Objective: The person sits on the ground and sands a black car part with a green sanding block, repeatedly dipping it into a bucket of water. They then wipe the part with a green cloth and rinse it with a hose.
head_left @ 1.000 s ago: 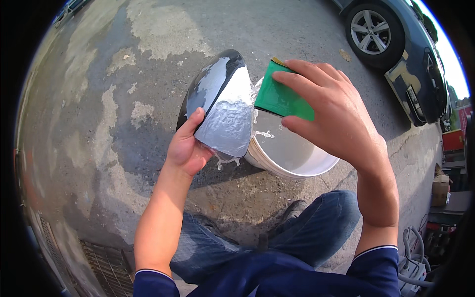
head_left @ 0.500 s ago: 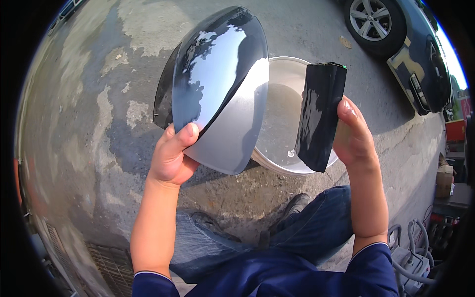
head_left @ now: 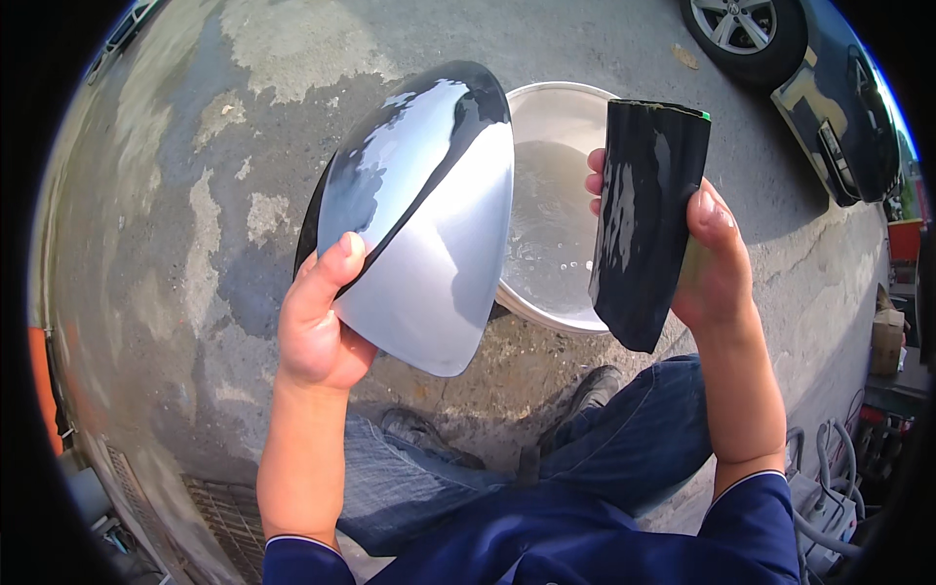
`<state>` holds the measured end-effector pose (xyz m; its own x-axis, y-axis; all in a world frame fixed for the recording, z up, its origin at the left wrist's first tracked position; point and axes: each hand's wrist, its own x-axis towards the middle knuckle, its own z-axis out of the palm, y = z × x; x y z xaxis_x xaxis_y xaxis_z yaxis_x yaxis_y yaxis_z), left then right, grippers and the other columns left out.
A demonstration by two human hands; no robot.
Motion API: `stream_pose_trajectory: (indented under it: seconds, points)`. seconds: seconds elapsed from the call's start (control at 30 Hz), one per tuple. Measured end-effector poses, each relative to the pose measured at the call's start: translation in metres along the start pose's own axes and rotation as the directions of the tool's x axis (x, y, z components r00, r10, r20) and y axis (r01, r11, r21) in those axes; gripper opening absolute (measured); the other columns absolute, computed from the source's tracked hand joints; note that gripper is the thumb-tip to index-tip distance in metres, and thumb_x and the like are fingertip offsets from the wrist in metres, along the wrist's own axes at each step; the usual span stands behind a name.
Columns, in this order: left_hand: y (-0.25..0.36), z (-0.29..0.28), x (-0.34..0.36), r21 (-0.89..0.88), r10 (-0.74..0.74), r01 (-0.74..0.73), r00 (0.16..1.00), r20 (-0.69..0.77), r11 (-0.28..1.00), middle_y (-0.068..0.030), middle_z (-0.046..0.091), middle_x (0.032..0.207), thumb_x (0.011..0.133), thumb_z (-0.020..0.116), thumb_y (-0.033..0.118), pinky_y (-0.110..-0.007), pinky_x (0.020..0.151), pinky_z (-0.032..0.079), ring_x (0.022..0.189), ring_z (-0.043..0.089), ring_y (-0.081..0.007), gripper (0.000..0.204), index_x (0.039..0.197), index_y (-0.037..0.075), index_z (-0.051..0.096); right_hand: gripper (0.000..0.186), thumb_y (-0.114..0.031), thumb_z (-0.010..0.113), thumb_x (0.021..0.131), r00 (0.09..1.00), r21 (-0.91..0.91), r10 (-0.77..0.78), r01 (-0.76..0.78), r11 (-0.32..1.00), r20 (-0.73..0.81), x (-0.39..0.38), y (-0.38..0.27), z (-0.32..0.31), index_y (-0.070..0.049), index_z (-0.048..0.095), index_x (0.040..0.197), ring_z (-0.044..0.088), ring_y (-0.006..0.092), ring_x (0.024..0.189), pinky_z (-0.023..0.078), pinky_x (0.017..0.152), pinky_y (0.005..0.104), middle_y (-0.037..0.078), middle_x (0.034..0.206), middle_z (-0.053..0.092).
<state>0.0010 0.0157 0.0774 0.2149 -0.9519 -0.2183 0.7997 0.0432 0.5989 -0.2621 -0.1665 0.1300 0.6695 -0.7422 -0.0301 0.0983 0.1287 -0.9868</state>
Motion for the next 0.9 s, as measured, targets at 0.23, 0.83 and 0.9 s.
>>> stream_pose_trajectory:
  seconds: [0.23, 0.83, 0.9]
  points:
    - [0.002, 0.008, -0.004, 0.05, -0.053, 0.055, 0.998, -0.033, 0.997, -0.0166, 0.075, 0.115, 0.107, 0.055, 0.021, -0.036, 0.092, 0.058, 0.102, 0.074, -0.0237, 0.037, 0.126, -0.008, 0.065, 0.114, -0.052, 0.087, 0.069, 0.953, -0.403, -0.165, 0.259, 0.878, 0.253, -0.013, -0.001, 0.019, 0.006, 0.038, 0.154, 0.046, 0.037, 0.144, 0.033, 0.123, 0.0478, 0.027, 0.153, 0.046]
    - [-0.008, 0.021, -0.008, 0.117, 0.01, 0.002, 0.995, -0.102, 0.993, -0.0135, 0.071, 0.122, 0.107, 0.055, 0.019, -0.034, 0.098, 0.054, 0.11, 0.07, -0.0198, 0.036, 0.131, -0.005, 0.063, 0.075, -0.037, 0.084, 0.08, 0.732, -0.486, -0.316, 0.651, 0.583, 0.603, -0.027, 0.02, 0.08, 0.005, 0.05, 0.132, 0.043, 0.0551, 0.147, 0.036, 0.118, 0.0614, 0.04, 0.153, 0.046]
    - [-0.008, 0.021, -0.008, 0.143, 0.018, -0.004, 0.995, -0.099, 0.99, -0.0125, 0.072, 0.12, 0.107, 0.055, 0.019, -0.033, 0.096, 0.054, 0.107, 0.07, -0.0189, 0.034, 0.13, -0.005, 0.064, 0.068, -0.036, 0.078, 0.085, 0.717, -0.491, -0.29, 0.663, 0.565, 0.634, -0.028, 0.018, 0.082, 0.006, 0.051, 0.132, 0.043, 0.054, 0.147, 0.037, 0.118, 0.06, 0.039, 0.152, 0.047]
